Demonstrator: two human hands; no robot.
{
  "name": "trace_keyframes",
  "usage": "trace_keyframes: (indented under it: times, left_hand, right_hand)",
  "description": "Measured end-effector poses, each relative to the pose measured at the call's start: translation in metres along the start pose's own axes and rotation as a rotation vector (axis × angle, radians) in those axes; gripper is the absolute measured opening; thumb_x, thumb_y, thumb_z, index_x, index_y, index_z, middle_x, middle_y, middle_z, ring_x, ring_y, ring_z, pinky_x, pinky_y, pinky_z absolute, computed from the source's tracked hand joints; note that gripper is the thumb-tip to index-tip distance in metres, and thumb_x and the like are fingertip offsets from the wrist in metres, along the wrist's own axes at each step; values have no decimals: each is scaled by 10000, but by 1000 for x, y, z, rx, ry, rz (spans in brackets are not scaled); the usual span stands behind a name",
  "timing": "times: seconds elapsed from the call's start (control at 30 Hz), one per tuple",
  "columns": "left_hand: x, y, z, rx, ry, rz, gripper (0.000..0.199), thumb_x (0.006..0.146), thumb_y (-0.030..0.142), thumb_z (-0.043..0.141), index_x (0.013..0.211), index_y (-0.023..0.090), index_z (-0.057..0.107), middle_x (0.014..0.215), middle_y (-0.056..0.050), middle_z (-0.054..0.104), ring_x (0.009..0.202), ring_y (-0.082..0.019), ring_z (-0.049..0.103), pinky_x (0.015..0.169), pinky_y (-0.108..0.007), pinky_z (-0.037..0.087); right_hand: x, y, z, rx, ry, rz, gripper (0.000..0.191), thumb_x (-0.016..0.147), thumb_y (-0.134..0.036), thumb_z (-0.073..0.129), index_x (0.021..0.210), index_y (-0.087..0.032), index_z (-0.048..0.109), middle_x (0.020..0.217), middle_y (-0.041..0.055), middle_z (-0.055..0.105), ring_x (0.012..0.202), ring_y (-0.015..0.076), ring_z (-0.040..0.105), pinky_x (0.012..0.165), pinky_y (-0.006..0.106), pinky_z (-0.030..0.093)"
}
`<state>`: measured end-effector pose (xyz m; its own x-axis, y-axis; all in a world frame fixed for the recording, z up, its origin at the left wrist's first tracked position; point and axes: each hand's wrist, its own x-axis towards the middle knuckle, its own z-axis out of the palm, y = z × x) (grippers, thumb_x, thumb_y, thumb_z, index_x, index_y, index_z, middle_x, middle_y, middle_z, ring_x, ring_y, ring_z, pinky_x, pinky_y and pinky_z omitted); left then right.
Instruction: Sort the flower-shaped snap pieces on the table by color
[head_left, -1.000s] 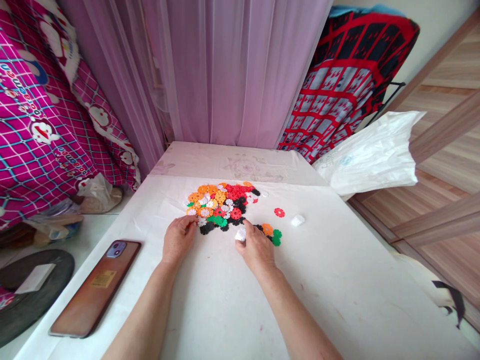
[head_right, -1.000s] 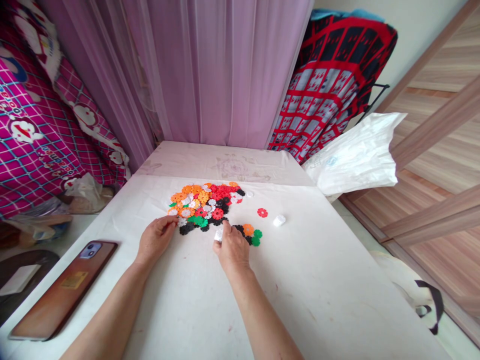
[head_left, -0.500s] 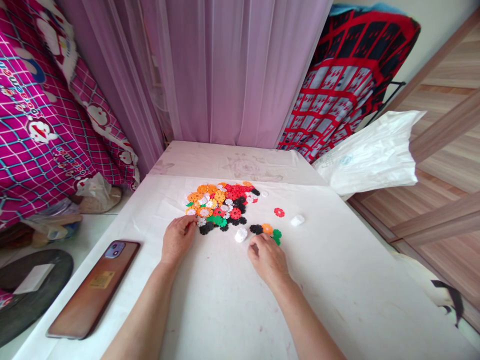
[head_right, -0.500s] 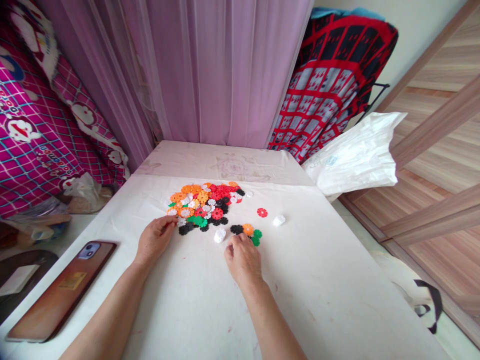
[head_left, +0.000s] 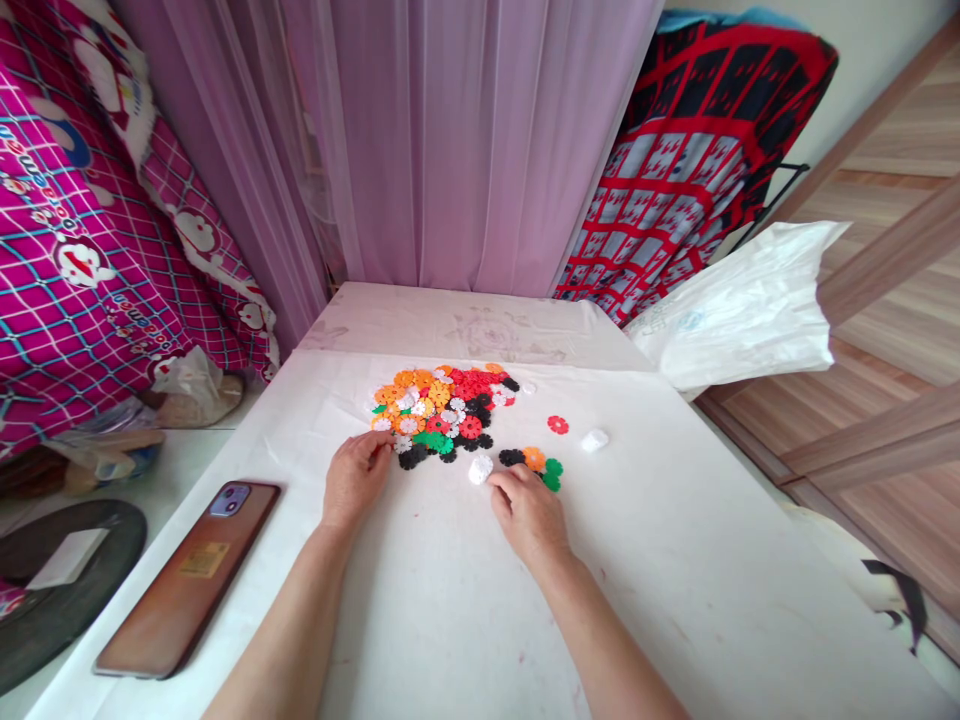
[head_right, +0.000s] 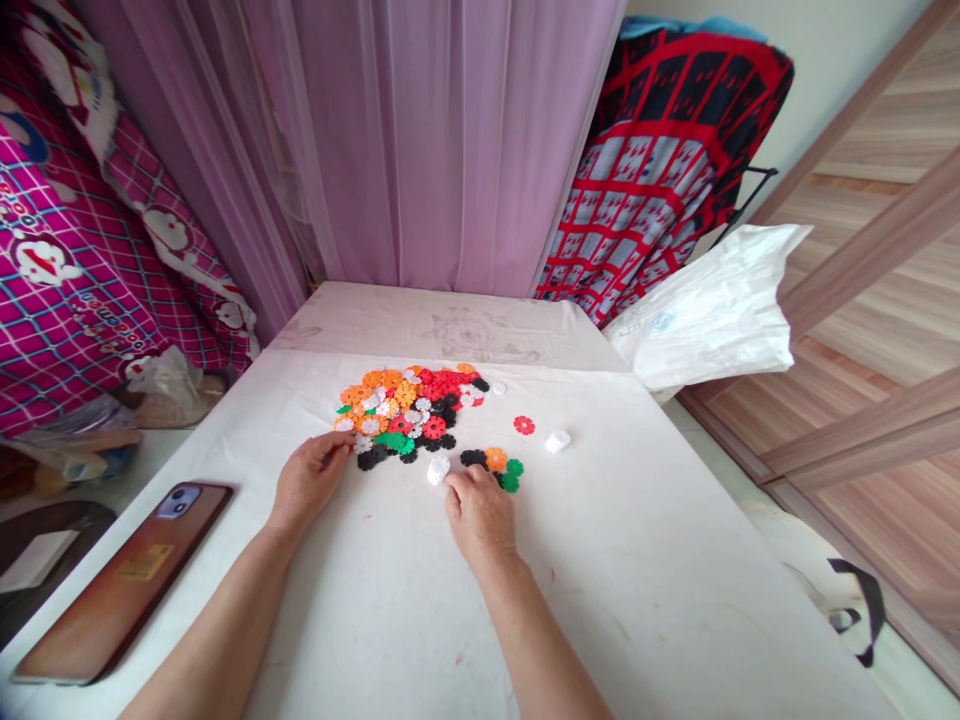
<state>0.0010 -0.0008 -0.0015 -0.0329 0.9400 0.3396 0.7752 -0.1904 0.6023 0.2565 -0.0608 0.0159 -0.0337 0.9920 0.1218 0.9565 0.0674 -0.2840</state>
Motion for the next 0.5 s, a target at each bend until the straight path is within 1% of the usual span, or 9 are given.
trace_keyframes:
  times: [0.17, 0.23, 0.3, 0.4, 0.5]
  left_hand:
    - [0, 0, -1, 0, -7, -2, 279, 844, 336, 437, 900, 252, 697, 972, -29, 755, 908, -221, 667, 861, -354, 513]
    - [0, 0, 0, -3, -4, -3, 277, 844, 336, 440, 898, 252, 698, 971, -30, 756, 904, -222, 666, 861, -358, 514]
    - [0, 0, 0, -4, -2, -4, 275, 844, 333, 440, 899, 254, 698, 976, -28, 756, 906, -221, 666, 867, -359, 513]
    - [0, 0, 1, 0, -8, -9, 282, 847, 332, 436, 906, 251, 700, 991, -31, 756, 918, -225, 666, 874, -365, 511]
    - [0, -1, 1, -3, -13, -10, 290, 844, 330, 434, 915, 243, 700, 1007, -40, 753, 936, -228, 665, 882, -370, 509]
  right_hand:
    - [0, 1, 0, 22, 1, -2, 229, 877, -173, 509, 924, -267, 712, 956, 19, 665, 877, 142, 606, 712, 217, 396]
    - [0, 3, 1, 46, 20, 8, 212, 860, -167, 508, 916, -249, 695, 944, 22, 664, 874, 150, 605, 724, 221, 406]
    - [1, 5, 1, 83, 52, 29, 212, 827, -151, 521, 959, -227, 670, 958, 27, 667, 863, 159, 602, 745, 230, 422]
    - [5, 5, 2, 130, 71, 49, 346, 781, -113, 527, 1101, -202, 623, 1031, 41, 669, 840, 163, 597, 786, 250, 441]
    - [10, 2, 1, 131, 47, 35, 407, 770, -85, 506, 1145, -205, 607, 1072, 48, 665, 847, 165, 598, 815, 257, 444]
